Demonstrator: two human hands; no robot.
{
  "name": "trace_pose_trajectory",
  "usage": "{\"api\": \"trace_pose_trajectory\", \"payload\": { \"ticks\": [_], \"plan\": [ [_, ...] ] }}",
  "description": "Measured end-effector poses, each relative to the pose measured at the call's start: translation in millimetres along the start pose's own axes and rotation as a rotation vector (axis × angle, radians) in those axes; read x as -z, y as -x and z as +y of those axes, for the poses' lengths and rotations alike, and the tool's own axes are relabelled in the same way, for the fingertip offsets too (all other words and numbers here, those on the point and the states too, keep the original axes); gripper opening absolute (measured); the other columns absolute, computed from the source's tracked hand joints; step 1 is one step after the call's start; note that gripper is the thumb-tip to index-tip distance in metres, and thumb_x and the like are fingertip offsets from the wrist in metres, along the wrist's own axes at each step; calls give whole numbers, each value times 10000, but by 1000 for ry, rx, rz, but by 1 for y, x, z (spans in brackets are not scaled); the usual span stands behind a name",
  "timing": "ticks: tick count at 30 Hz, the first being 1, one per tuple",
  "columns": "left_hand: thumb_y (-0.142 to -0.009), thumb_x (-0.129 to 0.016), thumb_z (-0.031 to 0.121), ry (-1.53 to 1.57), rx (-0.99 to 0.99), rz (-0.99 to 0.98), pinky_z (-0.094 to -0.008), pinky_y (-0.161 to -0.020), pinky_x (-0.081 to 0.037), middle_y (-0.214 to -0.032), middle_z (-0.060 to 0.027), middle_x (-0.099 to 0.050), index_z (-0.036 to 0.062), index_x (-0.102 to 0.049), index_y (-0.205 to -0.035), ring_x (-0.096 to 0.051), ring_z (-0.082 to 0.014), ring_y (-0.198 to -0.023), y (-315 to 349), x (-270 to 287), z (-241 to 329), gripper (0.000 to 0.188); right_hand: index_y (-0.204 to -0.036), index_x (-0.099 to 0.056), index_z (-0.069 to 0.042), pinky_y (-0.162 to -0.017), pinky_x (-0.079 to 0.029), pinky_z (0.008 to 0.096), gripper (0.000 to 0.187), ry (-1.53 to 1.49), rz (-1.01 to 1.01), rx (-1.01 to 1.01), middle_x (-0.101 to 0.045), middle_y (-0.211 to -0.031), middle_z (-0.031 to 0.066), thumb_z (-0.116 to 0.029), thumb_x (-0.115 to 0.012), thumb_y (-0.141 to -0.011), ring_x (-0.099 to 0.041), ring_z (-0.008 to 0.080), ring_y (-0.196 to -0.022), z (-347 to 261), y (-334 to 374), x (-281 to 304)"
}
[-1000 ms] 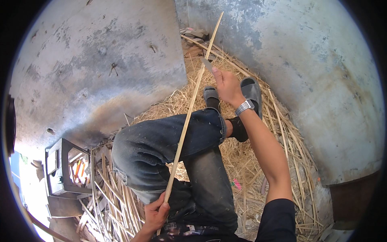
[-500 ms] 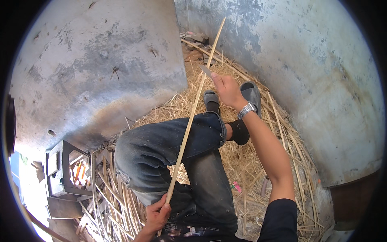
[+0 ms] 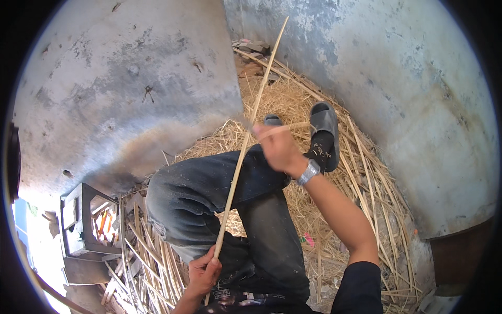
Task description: The person shapes a strip of bamboo by shaving down its edges and carving along its surface with a knife.
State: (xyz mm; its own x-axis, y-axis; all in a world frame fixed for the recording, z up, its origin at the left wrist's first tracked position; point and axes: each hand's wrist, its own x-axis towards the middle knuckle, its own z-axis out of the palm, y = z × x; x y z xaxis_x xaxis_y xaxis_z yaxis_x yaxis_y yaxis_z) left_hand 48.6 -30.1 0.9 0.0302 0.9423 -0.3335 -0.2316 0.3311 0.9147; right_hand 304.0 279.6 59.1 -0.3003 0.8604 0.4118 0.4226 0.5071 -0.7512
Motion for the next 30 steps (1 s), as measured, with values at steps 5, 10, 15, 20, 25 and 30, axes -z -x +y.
{"api": "trace_pose_trajectory", "payload": {
  "ticks": [5,10,15,20,25,30],
  "plan": [
    [-1040,-625,105,2,-1,-23,-181,-518,-328,-783,62,-557,5,-556,-1458,-433,-3,-607,-3,-5,-3,435,-742,-592,38,-563,-401,466,561,246,305,31,-502,-592,230,-378,-445,-1088,-496,377,-533,24,-55,37],
    [-1048,-605,108,47,11,10,-185,-519,-334,-785,38,-562,26,-557,-1464,-436,-18,-604,-4,-6,5,426,-759,-611,31,-538,-402,456,515,190,181,77,-519,-598,240,-345,-470,-1080,-521,384,-527,6,-28,1],
    [-1073,-557,149,15,-64,-1,-203,-452,-317,-675,15,-511,23,-538,-1473,-404,-39,-520,-11,-6,0,419,-784,-633,22,-520,-411,440,426,85,93,45,-539,-600,239,-276,-512,-1064,-562,379,-527,-9,33,-19],
    [-1071,-558,134,17,-58,1,-201,-452,-319,-679,13,-510,29,-537,-1475,-405,-36,-524,-12,-6,-1,419,-821,-665,-7,-534,-425,424,393,47,28,65,-582,-629,219,-266,-504,-1068,-591,375,-551,-36,72,-26],
    [-1063,-567,109,-3,-39,-33,-195,-469,-317,-711,29,-539,35,-551,-1468,-412,-24,-539,-9,-6,2,412,-794,-633,25,-531,-386,443,454,140,2,38,-537,-606,217,-288,-479,-1085,-530,388,-526,-24,64,-5],
    [-1050,-591,95,-107,-43,-12,-192,-479,-318,-735,40,-561,20,-568,-1449,-424,-9,-550,-10,-10,6,406,-734,-556,36,-512,-354,448,514,83,128,-119,-428,-540,180,-319,-466,-1095,-406,333,-477,-24,20,3]
  ]
}}
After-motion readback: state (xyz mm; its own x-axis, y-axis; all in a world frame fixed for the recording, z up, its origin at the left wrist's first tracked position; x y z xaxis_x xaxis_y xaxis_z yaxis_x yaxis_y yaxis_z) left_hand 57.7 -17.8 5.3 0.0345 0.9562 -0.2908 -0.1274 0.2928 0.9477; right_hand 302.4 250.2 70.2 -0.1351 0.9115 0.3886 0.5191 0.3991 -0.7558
